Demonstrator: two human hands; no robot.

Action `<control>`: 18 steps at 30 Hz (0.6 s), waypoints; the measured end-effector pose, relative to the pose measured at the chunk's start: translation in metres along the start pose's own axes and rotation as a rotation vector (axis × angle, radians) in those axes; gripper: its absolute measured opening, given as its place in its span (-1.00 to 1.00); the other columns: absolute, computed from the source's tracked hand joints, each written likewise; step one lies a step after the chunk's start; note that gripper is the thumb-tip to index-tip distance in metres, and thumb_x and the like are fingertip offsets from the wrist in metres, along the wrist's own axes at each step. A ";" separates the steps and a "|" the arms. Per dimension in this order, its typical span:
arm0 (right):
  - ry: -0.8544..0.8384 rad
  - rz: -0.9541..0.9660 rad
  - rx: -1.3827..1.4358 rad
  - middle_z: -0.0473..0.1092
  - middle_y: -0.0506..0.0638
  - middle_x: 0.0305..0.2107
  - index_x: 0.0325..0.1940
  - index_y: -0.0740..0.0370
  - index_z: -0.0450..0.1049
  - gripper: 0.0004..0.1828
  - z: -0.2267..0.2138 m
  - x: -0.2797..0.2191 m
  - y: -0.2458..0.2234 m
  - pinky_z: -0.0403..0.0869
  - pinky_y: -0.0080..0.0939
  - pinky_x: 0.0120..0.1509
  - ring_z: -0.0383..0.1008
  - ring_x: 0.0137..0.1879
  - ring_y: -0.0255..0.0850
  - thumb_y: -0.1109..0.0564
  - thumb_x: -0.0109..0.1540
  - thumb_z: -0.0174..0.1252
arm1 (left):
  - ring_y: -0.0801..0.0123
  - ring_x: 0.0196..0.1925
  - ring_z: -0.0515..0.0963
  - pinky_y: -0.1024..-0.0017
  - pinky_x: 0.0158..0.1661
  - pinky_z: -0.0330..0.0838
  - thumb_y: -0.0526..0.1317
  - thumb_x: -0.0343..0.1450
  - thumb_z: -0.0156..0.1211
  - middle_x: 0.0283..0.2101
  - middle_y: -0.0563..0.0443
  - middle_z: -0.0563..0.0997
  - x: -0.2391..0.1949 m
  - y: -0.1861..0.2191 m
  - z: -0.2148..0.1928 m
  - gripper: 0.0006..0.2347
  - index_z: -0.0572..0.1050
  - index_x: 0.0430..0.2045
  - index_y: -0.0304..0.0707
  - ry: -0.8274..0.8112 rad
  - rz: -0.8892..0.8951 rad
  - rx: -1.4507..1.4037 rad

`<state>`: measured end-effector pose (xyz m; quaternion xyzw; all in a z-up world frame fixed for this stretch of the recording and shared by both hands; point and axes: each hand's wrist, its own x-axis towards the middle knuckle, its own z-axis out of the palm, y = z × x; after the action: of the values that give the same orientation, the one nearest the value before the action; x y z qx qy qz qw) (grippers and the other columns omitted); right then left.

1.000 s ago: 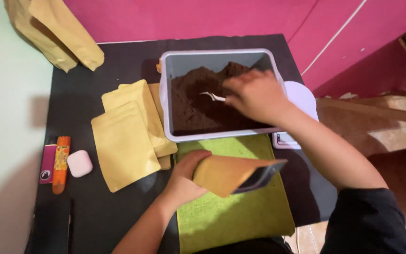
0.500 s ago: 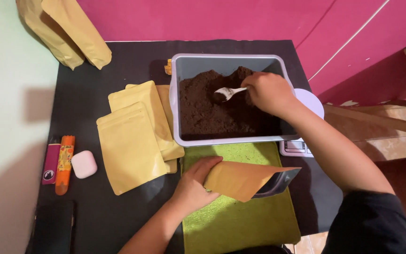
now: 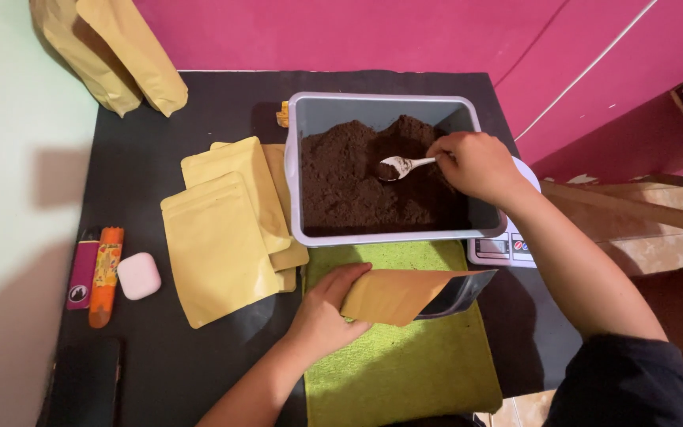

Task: Scooping ground coffee from a plastic bin into yellow pouches, weighing them on a digital scale, and folding the tops.

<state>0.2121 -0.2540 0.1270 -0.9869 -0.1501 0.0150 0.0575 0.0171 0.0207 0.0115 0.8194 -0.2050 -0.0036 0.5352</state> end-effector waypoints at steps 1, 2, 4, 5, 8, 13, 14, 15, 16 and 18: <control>0.003 0.000 -0.001 0.59 -0.06 -0.15 -0.10 -0.05 0.64 -0.62 -0.001 -0.002 0.000 0.44 0.19 -0.16 0.52 -0.15 0.16 0.13 0.24 -0.11 | 0.10 0.19 0.55 0.08 0.07 0.54 -0.25 0.18 0.50 0.18 -0.15 0.51 0.000 0.001 0.000 -0.32 0.35 0.24 -0.13 0.001 0.002 0.001; -0.015 0.016 -0.011 0.59 -0.07 -0.14 -0.09 -0.06 0.64 -0.63 -0.002 -0.004 0.000 0.45 0.18 -0.15 0.54 -0.12 0.14 0.13 0.25 -0.10 | 0.11 0.19 0.56 0.10 0.09 0.54 -0.24 0.17 0.51 0.18 -0.15 0.53 0.000 0.002 0.000 -0.33 0.36 0.23 -0.15 0.012 0.007 -0.003; -0.032 0.033 -0.021 0.59 -0.09 -0.12 -0.09 -0.07 0.64 -0.63 -0.003 -0.007 0.000 0.46 0.18 -0.14 0.55 -0.10 0.13 0.13 0.25 -0.09 | 0.12 0.19 0.56 0.11 0.11 0.54 -0.24 0.17 0.52 0.17 -0.14 0.54 0.001 0.004 -0.001 -0.33 0.37 0.22 -0.16 0.022 0.013 -0.008; -0.042 0.030 -0.015 0.59 -0.10 -0.12 -0.10 -0.08 0.64 -0.63 -0.003 -0.009 0.000 0.46 0.16 -0.13 0.55 -0.09 0.11 0.14 0.24 -0.10 | 0.13 0.19 0.56 0.12 0.09 0.54 -0.24 0.17 0.50 0.17 -0.12 0.53 0.001 0.005 -0.002 -0.34 0.37 0.22 -0.11 0.013 -0.009 -0.005; -0.056 0.038 -0.026 0.60 -0.10 -0.15 -0.10 -0.10 0.65 -0.62 -0.005 -0.013 0.002 0.46 0.15 -0.11 0.55 -0.11 0.11 0.13 0.23 -0.10 | 0.14 0.19 0.57 0.14 0.07 0.54 -0.23 0.18 0.49 0.18 -0.10 0.52 0.000 0.005 -0.002 -0.34 0.37 0.22 -0.06 0.008 -0.029 -0.015; -0.042 0.023 -0.088 0.62 -0.10 -0.18 -0.10 -0.07 0.67 -0.65 -0.001 -0.016 0.007 0.52 0.16 -0.13 0.59 -0.16 0.08 0.11 0.26 -0.05 | 0.11 0.17 0.57 0.10 -0.01 0.57 -0.23 0.19 0.48 0.18 -0.11 0.52 -0.001 0.004 -0.001 -0.35 0.37 0.23 -0.08 0.020 -0.017 -0.009; -0.036 0.038 -0.078 0.61 -0.11 -0.17 -0.10 -0.08 0.66 -0.66 -0.003 -0.017 0.006 0.51 0.15 -0.16 0.58 -0.17 0.08 0.10 0.27 -0.05 | 0.11 0.17 0.57 0.10 0.01 0.56 -0.23 0.19 0.48 0.17 -0.12 0.53 0.000 0.004 -0.002 -0.36 0.38 0.22 -0.10 0.024 -0.003 -0.009; -0.030 0.052 -0.068 0.61 -0.12 -0.17 -0.09 -0.09 0.66 -0.66 -0.004 -0.017 0.006 0.50 0.15 -0.18 0.57 -0.18 0.08 0.09 0.27 -0.04 | 0.11 0.16 0.58 0.10 0.03 0.55 -0.24 0.18 0.48 0.16 -0.13 0.54 0.001 0.004 -0.002 -0.36 0.39 0.21 -0.13 0.029 0.011 -0.008; -0.032 0.048 -0.071 0.61 -0.12 -0.17 -0.09 -0.09 0.66 -0.66 -0.004 -0.016 0.007 0.50 0.15 -0.18 0.57 -0.18 0.08 0.09 0.27 -0.04 | 0.11 0.16 0.58 0.10 0.03 0.55 -0.24 0.18 0.48 0.16 -0.13 0.54 0.001 0.004 -0.002 -0.36 0.39 0.21 -0.13 0.033 0.009 -0.011; -0.077 0.082 -0.049 0.61 -0.13 -0.29 -0.08 -0.14 0.65 -0.65 -0.003 -0.015 0.011 0.44 0.11 -0.20 0.54 -0.22 0.04 0.10 0.27 -0.05 | 0.11 0.15 0.58 0.09 -0.03 0.58 -0.25 0.17 0.49 0.14 -0.13 0.54 0.001 0.004 -0.003 -0.35 0.38 0.21 -0.17 0.031 0.035 -0.001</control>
<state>0.2008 -0.2689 0.1290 -0.9920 -0.1122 0.0517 0.0270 0.0174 0.0217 0.0167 0.8154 -0.2112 0.0184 0.5387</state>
